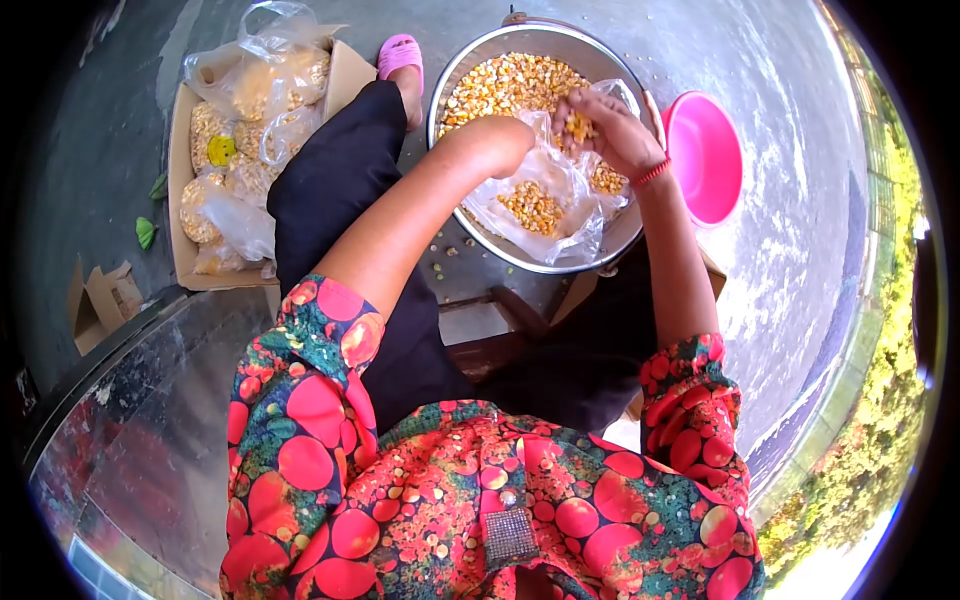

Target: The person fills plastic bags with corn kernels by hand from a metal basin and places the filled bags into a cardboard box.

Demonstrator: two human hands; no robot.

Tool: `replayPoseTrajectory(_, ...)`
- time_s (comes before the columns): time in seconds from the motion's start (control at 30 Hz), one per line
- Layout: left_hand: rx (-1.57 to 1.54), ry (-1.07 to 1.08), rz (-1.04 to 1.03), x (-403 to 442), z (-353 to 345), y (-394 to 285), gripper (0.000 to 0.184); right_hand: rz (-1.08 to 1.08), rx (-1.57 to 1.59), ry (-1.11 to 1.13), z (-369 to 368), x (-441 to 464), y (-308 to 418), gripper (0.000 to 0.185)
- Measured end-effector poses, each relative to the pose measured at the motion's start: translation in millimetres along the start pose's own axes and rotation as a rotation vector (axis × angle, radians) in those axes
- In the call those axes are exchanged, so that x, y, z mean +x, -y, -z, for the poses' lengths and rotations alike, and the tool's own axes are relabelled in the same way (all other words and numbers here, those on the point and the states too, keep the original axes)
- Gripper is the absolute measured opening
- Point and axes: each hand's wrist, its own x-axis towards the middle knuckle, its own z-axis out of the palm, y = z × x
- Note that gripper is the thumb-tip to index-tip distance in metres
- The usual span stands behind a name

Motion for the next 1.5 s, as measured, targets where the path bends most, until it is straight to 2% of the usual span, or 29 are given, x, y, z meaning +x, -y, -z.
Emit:
replayPoseTrajectory(0.13, 0.012, -0.092, -0.02, -2.0, 6.8, 0.4, 0.042, -0.169, -0.33, 0.156, -11.5, -27.2, -9.4, 0.023)
replayPoseTrajectory(0.2, 0.002, -0.169, -0.047, -2.3, 7.2, 0.8, 0.041, -0.12, -0.586, 0.189, -15.5, -29.8, -31.5, 0.023)
replayPoseTrajectory(0.23, 0.004, -0.166, -0.047, -2.5, 7.7, 0.1, 0.041, -0.182, -0.78, 0.212, -16.5, -31.3, -34.9, 0.025)
replayPoseTrajectory(0.27, -0.025, -0.165, -0.059, -2.6, 8.1, -0.9, 0.042, -0.183, -0.777, 0.213, -15.8, -31.0, -37.2, 0.025)
replayPoseTrajectory(0.33, -0.056, -0.164, -0.069, -3.5, 8.0, -2.5, 0.043, 0.055, -0.965, 0.158, -19.0, -30.0, -35.7, 0.022)
replayPoseTrajectory(0.37, -0.058, -0.145, -0.081, -4.1, 8.1, -3.1, 0.044, -0.066, -0.819, 0.082, -17.7, -27.3, -28.5, 0.021)
replayPoseTrajectory(0.4, -0.06, -0.126, -0.093, -4.6, 7.5, -3.6, 0.045, -0.035, -0.717, 0.012, -13.4, -20.8, -26.8, 0.02)
replayPoseTrajectory(0.53, -0.061, -0.038, -0.064, -6.9, -1.6, -8.3, 0.047, 0.019, -0.732, -0.301, 15.2, 16.6, -29.4, 0.021)
replayPoseTrajectory(0.6, -0.001, 0.05, -0.095, -7.1, -6.3, -9.7, 0.046, 0.046, -0.756, -0.332, 38.8, 44.7, -58.3, 0.025)
replayPoseTrajectory(0.67, 0.012, 0.064, -0.095, -4.4, -9.1, -10.6, 0.04, -0.048, -0.979, -0.432, 58.4, 70.9, -89.2, 0.031)
replayPoseTrajectory(0.73, 0.034, 0.122, -0.094, -2.2, -10.0, -10.8, 0.034, -0.205, -0.846, -0.378, 22.7, 71.5, -74.5, 0.034)
replayPoseTrajectory(0.8, 0.019, 0.128, -0.061, -0.6, -11.4, -10.8, 0.032, -0.005, -1.021, -0.363, 5.3, 87.9, -90.4, 0.034)
replayPoseTrajectory(0.93, 0.022, 0.152, -0.053, -3.0, -10.5, -14.1, 0.03, 0.035, -0.979, -0.252, -8.0, 104.4, -94.1, 0.031)
replayPoseTrajectory(1.0, 0.011, 0.15, -0.053, -3.1, -11.4, -14.0, 0.029, -0.062, -0.649, -0.106, -7.2, 103.8, -94.1, 0.028)
replayPoseTrajectory(1.03, 0.002, 0.15, -0.054, -3.1, -11.6, -13.6, 0.029, -0.061, -0.652, -0.104, -8.1, 99.7, -92.9, 0.028)
replayPoseTrajectory(1.1, 0.012, 0.151, -0.057, -3.1, -8.6, -12.7, 0.029, -0.104, 0.076, -0.229, -9.3, 87.8, -89.9, 0.023)
replayPoseTrajectory(1.13, 0.022, 0.155, -0.062, -4.3, -6.6, -13.1, 0.028, -0.104, 0.075, -0.23, -6.5, 86.1, -85.9, 0.023)
replayPoseTrajectory(1.2, 0.016, 0.13, -0.045, -6.5, -4.3, -12.7, 0.029, -0.089, 0.288, -0.221, 6.5, 78.5, -75.8, 0.021)
replayPoseTrajectory(1.23, 0.009, 0.103, -0.023, -6.4, -3.2, -11.2, 0.029, -0.1, 0.285, -0.111, 14.9, 71.0, -66.8, 0.022)
replayPoseTrajectory(1.37, -0.012, -0.023, 0.008, -3.2, -1.3, -3.4, 0.034, -0.037, 0.215, 0.016, 17.6, 32.1, -28.4, 0.02)
replayPoseTrajectory(1.5, 0.005, -0.062, 0.012, -1.9, 4.1, -1.9, 0.041, -0.133, -0.078, 0.129, -0.1, -10.9, -13.7, 0.023)
